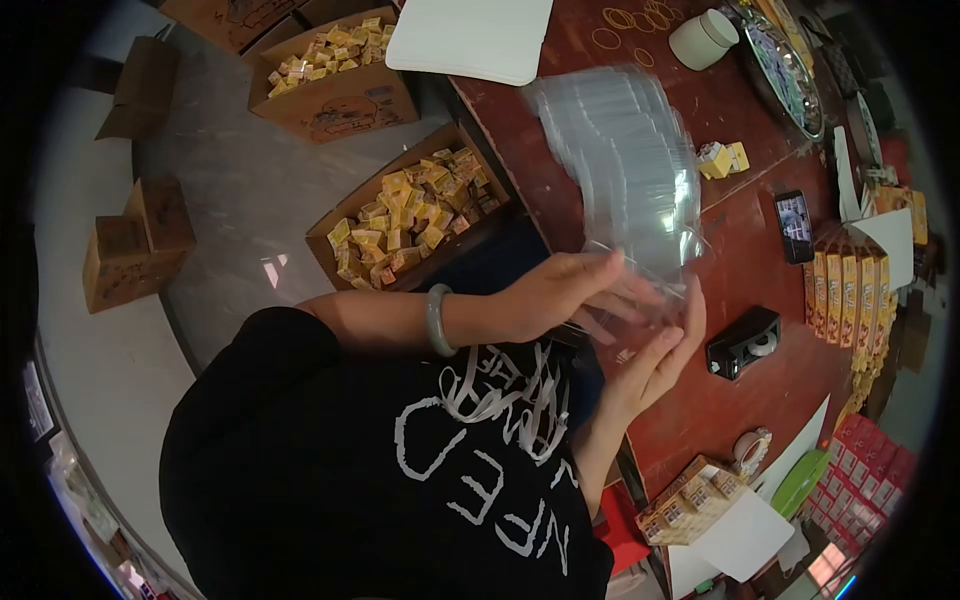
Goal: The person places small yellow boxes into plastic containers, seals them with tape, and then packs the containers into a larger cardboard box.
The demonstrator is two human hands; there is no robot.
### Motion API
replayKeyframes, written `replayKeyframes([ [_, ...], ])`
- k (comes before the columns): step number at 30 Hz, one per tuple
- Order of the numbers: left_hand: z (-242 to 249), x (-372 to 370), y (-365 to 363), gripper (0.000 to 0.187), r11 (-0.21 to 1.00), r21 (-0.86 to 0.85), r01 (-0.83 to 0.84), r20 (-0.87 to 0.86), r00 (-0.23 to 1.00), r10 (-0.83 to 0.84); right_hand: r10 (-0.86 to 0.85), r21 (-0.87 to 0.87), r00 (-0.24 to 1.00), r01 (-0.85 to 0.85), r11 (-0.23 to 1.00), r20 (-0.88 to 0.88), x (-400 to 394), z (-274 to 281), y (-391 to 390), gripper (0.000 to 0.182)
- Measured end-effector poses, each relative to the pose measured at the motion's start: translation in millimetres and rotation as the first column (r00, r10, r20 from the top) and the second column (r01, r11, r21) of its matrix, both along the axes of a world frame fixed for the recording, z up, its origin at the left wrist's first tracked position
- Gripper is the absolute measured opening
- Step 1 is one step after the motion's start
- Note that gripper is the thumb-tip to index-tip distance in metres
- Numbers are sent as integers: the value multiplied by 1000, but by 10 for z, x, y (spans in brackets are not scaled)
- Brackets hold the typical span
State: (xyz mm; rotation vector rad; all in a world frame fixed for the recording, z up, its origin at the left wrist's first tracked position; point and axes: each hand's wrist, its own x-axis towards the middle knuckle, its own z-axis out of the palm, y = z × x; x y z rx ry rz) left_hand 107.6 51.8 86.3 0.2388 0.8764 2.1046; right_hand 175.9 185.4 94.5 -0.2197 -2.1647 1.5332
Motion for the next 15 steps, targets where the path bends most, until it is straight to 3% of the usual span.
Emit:
replayKeyframes([
  [1,3,-12,-66,68,999,-14,39,-1,999,-39,44,-1,999,-44,999,23,-6,9,4,49],
  [2,-20,18,-119,65,1000,-3,20,-33,999,-20,86,-162,989,-65,985,122,36,-95,18,56],
  [4,-165,59,-145,58,999,36,-6,-106,994,10,250,-531,953,-124,838,173,26,28,-170,67],
  [6,-401,175,-28,43,963,177,-203,-122,966,227,319,-471,934,-210,857,163,-56,-35,-264,76],
  [7,-327,199,-20,56,940,163,-299,-250,909,332,332,-406,931,-248,880,150,-94,-80,-333,79],
  [10,-335,218,-67,65,898,107,-426,-389,814,432,353,-341,914,-273,900,201,-65,-118,-402,79],
  [11,-430,188,-92,67,910,116,-398,-355,839,412,344,-311,922,-280,908,176,-85,-162,-421,79],
  [13,-466,50,-414,66,958,-57,-281,-369,897,242,262,-205,953,-229,952,150,-103,-179,-463,71],
  [15,-637,-134,-829,64,900,-178,-398,-449,846,286,193,-149,977,-177,973,94,-57,-191,-428,58],
])
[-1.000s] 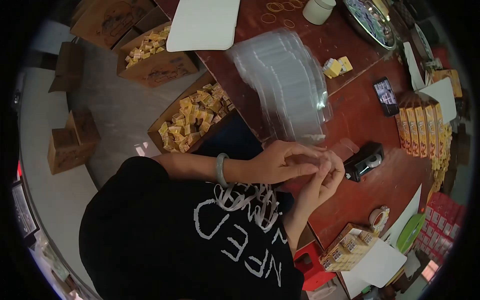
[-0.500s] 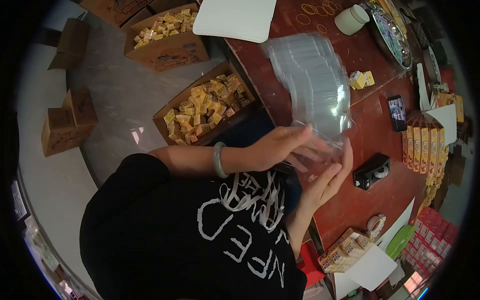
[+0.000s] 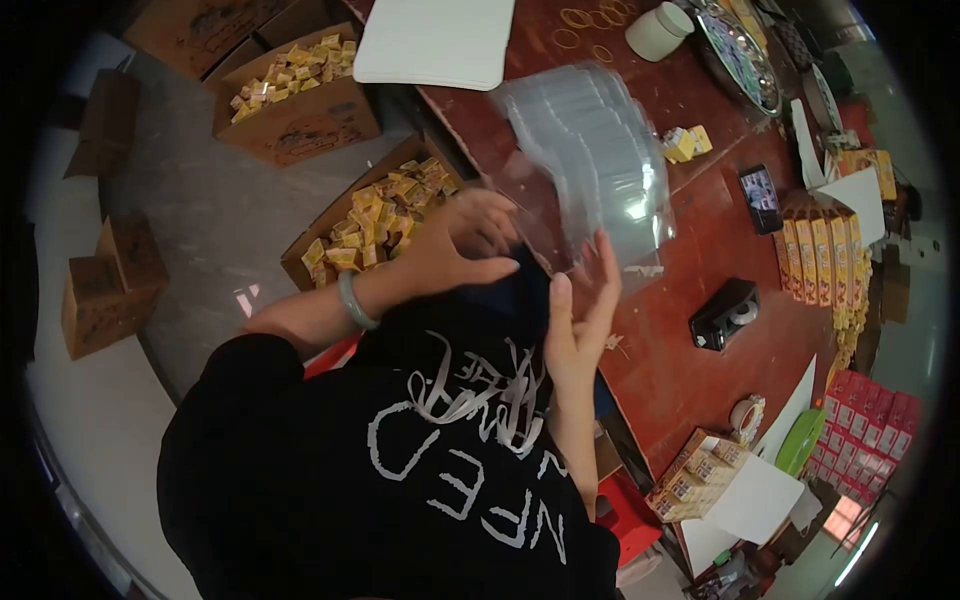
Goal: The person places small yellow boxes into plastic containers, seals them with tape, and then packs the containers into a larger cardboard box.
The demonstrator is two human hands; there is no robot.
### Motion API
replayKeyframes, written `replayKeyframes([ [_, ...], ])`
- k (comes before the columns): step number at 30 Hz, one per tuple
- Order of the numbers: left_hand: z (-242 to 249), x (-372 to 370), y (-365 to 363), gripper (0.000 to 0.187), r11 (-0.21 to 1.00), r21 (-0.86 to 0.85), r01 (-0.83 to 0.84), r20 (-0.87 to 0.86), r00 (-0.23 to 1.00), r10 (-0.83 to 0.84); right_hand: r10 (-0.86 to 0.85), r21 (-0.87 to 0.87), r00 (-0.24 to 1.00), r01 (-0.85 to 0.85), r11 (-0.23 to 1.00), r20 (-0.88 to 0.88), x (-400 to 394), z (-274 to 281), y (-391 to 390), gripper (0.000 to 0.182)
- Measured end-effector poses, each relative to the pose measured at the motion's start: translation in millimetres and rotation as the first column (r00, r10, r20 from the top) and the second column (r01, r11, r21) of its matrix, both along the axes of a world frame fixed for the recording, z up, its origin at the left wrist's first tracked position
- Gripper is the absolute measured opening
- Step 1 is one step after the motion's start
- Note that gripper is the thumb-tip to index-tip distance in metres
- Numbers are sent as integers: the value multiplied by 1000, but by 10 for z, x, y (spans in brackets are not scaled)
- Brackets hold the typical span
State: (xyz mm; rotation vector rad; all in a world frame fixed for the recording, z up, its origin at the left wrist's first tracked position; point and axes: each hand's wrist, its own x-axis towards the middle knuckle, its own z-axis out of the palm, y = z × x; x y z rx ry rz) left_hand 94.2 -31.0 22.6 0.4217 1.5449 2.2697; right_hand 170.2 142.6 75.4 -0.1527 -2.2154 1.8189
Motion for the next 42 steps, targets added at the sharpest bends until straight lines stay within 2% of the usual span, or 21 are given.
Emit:
replayKeyframes([
  [2,-255,-210,-564,58,963,-266,-49,-53,998,36,25,154,1000,-26,988,6,84,61,117,37],
  [3,-460,-321,-853,56,901,-431,-43,-107,994,-4,52,121,998,-55,991,35,141,41,173,32],
  [5,-896,-451,-1406,58,562,-827,16,-108,976,-187,66,118,993,-77,990,94,223,36,194,24],
  [7,-1753,-352,-1761,65,379,-923,-71,-163,962,-218,120,66,988,-127,990,98,262,-97,192,24],
  [9,-1791,-330,-1747,75,350,-922,163,119,982,-143,152,44,981,-159,986,119,274,-156,149,22],
  [12,-1753,-319,-1551,92,432,-804,409,403,909,-111,191,72,967,-205,976,166,280,-137,53,21],
  [16,-2503,-334,-1533,93,555,-694,458,461,875,-146,225,131,950,-257,957,219,299,-102,-1,21],
  [18,-2536,-353,-1533,91,603,-644,471,511,851,-118,241,152,946,-276,949,215,301,-115,8,21],
  [22,-2527,-436,-1552,87,610,-594,525,583,803,-124,239,165,948,-276,947,212,322,-102,18,23],
  [23,-2517,-438,-1593,76,623,-611,489,560,823,-97,235,169,949,-272,947,210,320,-91,21,23],
  [24,-2441,-441,-1619,64,635,-626,451,535,842,-71,237,168,950,-272,947,202,320,-89,32,23],
  [25,-2107,-368,-1623,43,653,-665,362,483,876,6,239,165,952,-272,948,193,321,-90,47,24],
  [27,-1681,-256,-1744,48,779,-580,237,456,887,69,250,163,951,-281,946,183,323,-83,61,25],
  [29,-1452,-295,-1933,68,915,-269,299,605,792,-81,267,167,946,-298,940,182,318,-55,81,26],
  [30,-1147,-285,-1972,77,950,-78,303,624,758,-190,286,160,943,-314,936,172,306,-61,93,28],
  [32,-603,-262,-1849,85,928,179,325,532,761,-370,319,149,936,-340,929,147,266,-67,126,34],
  [35,18,-270,-1388,101,809,415,416,365,738,-567,317,225,948,-313,923,21,150,92,85,47],
  [36,-75,-334,-1238,106,673,500,545,223,670,-709,271,301,962,-249,921,-35,131,152,78,56],
  [38,229,-300,-825,106,669,464,581,222,655,-723,203,441,970,-126,889,-133,117,302,91,75],
  [41,353,-230,-332,102,651,431,625,185,644,-742,109,326,974,-39,945,-198,208,533,169,74],
  [42,386,-210,-200,100,633,416,653,168,629,-759,71,256,986,-31,966,-149,274,529,228,78],
])
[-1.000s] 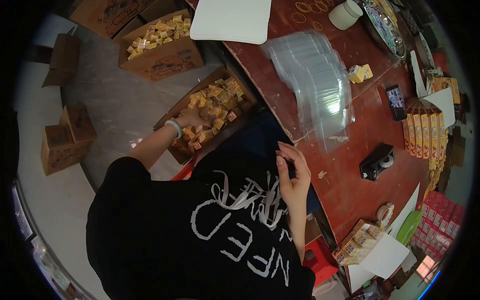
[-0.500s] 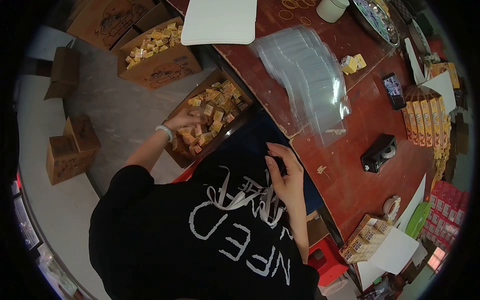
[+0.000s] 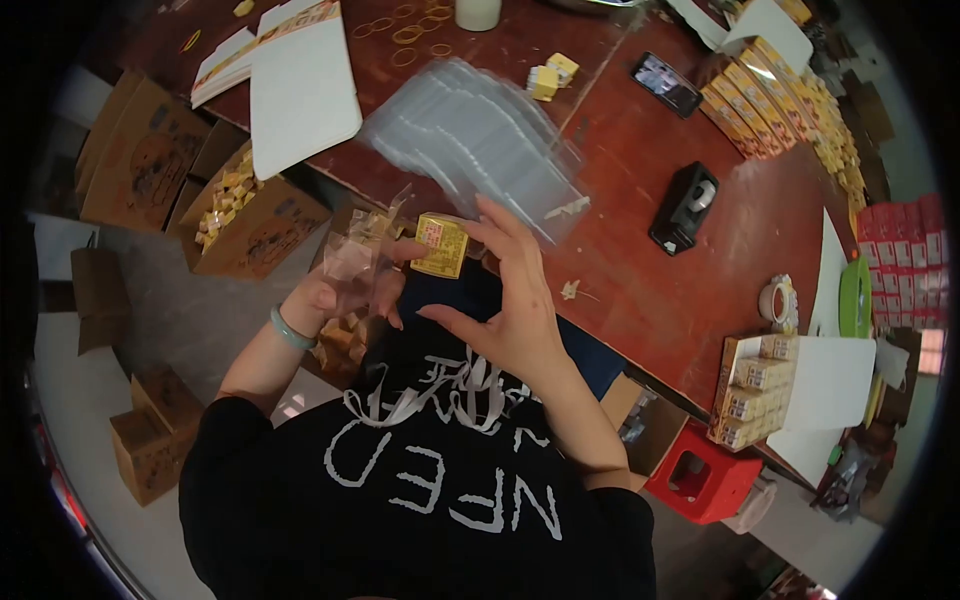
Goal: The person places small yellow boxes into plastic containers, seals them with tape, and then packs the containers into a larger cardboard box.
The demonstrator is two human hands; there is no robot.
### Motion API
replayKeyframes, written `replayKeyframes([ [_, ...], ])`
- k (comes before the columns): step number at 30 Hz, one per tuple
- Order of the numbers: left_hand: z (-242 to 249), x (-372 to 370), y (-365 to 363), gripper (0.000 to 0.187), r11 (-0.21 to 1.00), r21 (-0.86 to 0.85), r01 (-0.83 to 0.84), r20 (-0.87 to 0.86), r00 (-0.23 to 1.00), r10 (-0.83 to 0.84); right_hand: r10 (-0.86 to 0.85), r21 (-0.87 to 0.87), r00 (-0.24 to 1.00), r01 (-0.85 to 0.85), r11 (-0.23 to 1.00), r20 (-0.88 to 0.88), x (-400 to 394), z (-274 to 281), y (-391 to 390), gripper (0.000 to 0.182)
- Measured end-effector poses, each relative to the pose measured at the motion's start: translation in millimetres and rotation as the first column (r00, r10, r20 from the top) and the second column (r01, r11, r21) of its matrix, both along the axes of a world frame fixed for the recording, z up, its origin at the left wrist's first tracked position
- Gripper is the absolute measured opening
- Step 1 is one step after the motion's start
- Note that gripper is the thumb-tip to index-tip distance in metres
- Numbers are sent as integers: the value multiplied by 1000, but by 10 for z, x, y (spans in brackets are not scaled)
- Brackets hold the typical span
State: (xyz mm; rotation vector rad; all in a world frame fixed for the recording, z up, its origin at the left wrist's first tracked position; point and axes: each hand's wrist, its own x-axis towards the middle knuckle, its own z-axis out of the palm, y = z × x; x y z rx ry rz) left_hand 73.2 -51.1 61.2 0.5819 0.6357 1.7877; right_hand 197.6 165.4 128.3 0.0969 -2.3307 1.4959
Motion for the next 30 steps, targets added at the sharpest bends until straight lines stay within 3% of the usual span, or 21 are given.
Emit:
replayKeyframes([
  [3,118,95,382,96,998,-3,66,-95,993,-66,-80,336,988,121,934,-134,111,16,225,77],
  [5,218,181,612,90,992,-8,122,-174,977,-122,-124,342,984,162,926,-130,182,-79,370,67],
  [8,249,283,857,91,992,-129,-8,-431,901,-49,-207,327,970,238,915,-128,317,-299,847,56],
  [11,-56,330,1028,74,976,-188,-114,-339,940,44,-228,278,965,186,942,127,599,-763,1383,57],
  [13,-122,427,1124,67,950,-234,-204,-343,932,116,-251,391,960,184,902,126,695,-842,1434,57],
  [14,-134,472,1180,68,925,-253,-283,-448,882,147,-255,446,959,175,878,124,730,-862,1452,57],
  [17,-106,573,1344,71,822,-242,-515,-729,655,196,-568,419,823,514,749,6,678,-818,1260,60],
  [18,-35,612,1395,72,785,-225,-577,-802,567,186,-686,433,719,585,685,114,638,-789,1142,63],
  [21,-48,667,1511,75,740,-109,-663,-912,363,191,-760,430,620,642,635,196,563,-1034,1018,56],
  [24,-173,661,1547,75,739,-52,-671,-943,277,185,-697,280,714,657,700,66,648,-1088,1116,54],
  [25,-189,654,1550,74,744,-44,-667,-949,261,178,-670,331,737,613,717,87,702,-1061,1178,50],
  [26,-182,657,1546,73,749,-61,-660,-947,276,166,-597,10,780,606,795,187,759,-1068,1246,49],
  [27,-174,663,1544,72,754,-77,-652,-944,290,155,-496,-314,831,554,771,252,796,-1073,1284,47],
  [28,-169,664,1556,71,758,-91,-646,-941,305,147,-537,-420,823,560,714,185,799,-859,1229,47],
  [30,-199,662,1592,71,758,-64,-649,-948,278,158,-549,-495,818,410,766,-173,745,-417,1068,48],
])
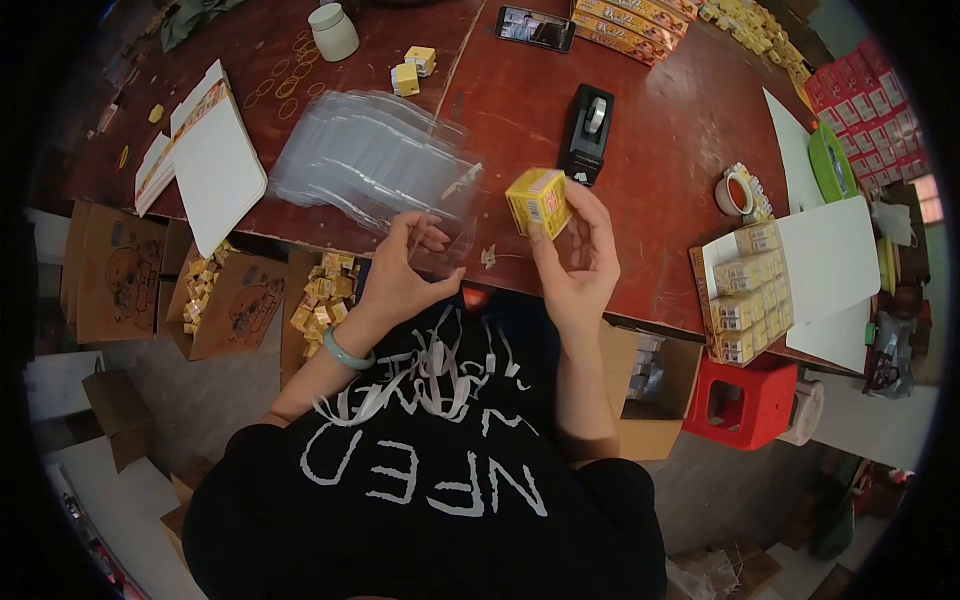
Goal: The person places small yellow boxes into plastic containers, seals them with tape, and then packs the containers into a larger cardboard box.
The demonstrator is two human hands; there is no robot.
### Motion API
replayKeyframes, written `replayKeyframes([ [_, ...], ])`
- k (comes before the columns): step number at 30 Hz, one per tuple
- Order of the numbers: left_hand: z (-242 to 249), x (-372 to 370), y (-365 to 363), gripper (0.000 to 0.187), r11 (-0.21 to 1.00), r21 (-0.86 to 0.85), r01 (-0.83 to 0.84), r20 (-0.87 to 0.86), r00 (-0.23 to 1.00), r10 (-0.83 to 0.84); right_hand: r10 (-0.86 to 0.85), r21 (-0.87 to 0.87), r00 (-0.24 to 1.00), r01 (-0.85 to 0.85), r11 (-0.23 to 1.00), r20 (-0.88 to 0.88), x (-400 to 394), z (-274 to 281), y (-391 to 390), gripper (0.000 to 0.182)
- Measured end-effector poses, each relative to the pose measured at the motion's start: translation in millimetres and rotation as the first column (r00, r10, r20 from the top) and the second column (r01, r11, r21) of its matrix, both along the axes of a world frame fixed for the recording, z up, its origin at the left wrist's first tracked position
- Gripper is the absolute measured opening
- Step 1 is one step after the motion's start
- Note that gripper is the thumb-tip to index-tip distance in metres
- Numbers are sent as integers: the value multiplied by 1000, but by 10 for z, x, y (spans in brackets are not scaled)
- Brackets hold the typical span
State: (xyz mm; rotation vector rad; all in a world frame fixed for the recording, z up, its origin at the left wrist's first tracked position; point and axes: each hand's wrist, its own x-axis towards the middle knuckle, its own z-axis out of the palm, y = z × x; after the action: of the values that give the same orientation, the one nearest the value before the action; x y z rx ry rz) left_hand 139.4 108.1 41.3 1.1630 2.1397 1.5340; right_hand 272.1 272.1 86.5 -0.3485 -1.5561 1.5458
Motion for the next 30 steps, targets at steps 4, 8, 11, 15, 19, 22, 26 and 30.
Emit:
replayKeyframes([
  [4,32,62,66,73,999,42,-20,-43,999,22,-60,505,995,10,863,84,-190,261,-171,43],
  [8,168,65,39,75,998,20,-56,-74,996,58,-42,618,974,-107,778,222,-216,204,-150,43],
  [11,125,81,20,74,998,9,-57,-119,991,58,1,577,960,-169,799,281,-151,213,-98,41],
  [15,236,82,55,71,997,17,-77,-179,981,79,-97,649,972,-69,757,216,-143,293,-99,41],
  [19,278,88,64,69,996,6,-91,-199,976,90,-142,733,966,-65,677,217,-150,334,-101,41],
  [22,289,97,62,69,996,-3,-86,-250,965,82,-94,725,950,-162,670,299,-124,405,-111,39],
  [26,314,101,49,69,996,15,-86,-259,962,87,164,497,899,-369,786,406,-56,475,-40,39],
  [30,353,101,61,70,997,0,-79,-238,968,77,242,429,881,-418,800,407,-78,523,18,37],
])
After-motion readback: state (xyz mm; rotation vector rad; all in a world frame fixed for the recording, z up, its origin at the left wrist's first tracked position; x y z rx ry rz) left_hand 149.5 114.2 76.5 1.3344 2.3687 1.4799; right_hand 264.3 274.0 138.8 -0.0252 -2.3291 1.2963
